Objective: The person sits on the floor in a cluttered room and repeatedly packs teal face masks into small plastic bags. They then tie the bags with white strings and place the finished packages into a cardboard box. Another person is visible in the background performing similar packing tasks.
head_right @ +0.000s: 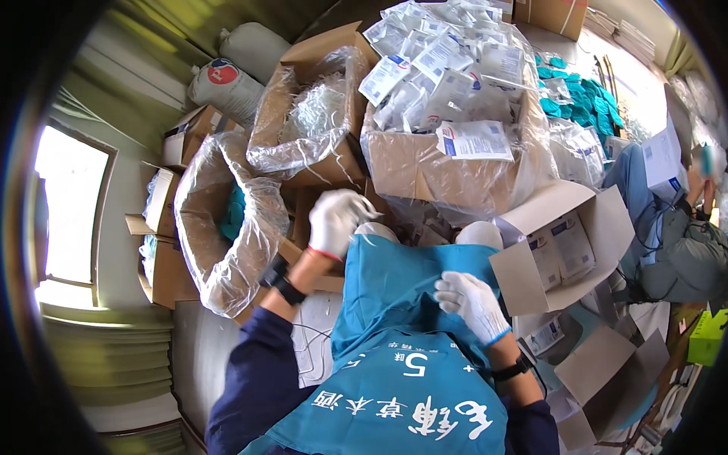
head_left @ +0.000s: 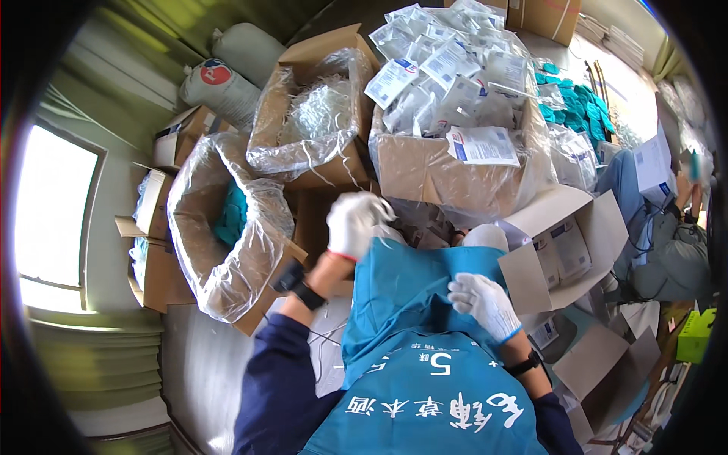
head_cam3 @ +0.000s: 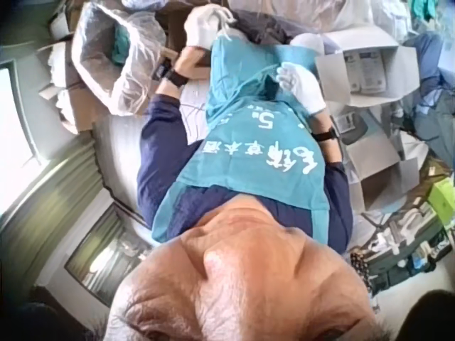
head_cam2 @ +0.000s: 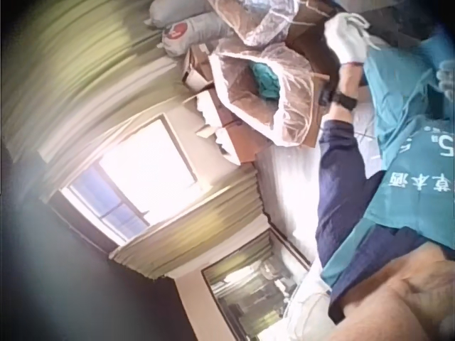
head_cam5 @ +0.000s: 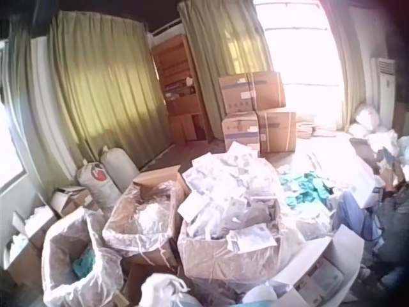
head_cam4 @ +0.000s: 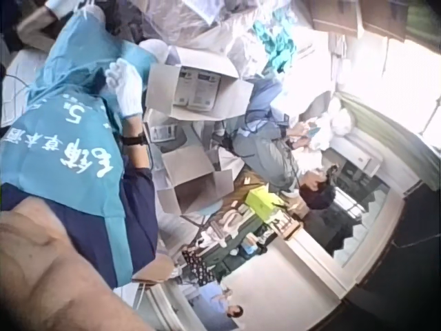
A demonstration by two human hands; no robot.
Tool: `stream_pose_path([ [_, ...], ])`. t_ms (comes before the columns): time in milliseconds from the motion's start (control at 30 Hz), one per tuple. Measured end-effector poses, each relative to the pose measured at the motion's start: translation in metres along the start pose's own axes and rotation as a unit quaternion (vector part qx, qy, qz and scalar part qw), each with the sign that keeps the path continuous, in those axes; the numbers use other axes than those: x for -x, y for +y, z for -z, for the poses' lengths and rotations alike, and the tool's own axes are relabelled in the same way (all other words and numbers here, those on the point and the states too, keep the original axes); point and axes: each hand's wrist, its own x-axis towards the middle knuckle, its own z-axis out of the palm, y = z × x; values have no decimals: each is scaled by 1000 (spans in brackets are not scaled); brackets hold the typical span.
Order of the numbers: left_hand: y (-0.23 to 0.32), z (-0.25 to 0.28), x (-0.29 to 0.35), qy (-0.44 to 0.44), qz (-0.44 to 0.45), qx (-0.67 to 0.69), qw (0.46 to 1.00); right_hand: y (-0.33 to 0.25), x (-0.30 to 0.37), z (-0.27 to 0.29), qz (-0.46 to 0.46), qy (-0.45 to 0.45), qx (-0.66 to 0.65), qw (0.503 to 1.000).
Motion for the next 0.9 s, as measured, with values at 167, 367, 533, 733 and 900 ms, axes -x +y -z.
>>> stream_pose_path([
  [167,-55,110,-150,147,-41,-288,945,19,11,24,-7,91,-18,996],
  [367,-116,100,-178,72,181,-153,969,28,12,25,27,95,-61,993],
  [533,-115,-21,-38,-135,173,-164,962,20,19,27,49,23,-32,998],
  [733,-90,-94,118,-116,241,-126,955,-70,54,29,222,145,176,948],
  [900,-91,-94,103,-153,252,-133,946,-140,19,124,334,331,222,854],
])
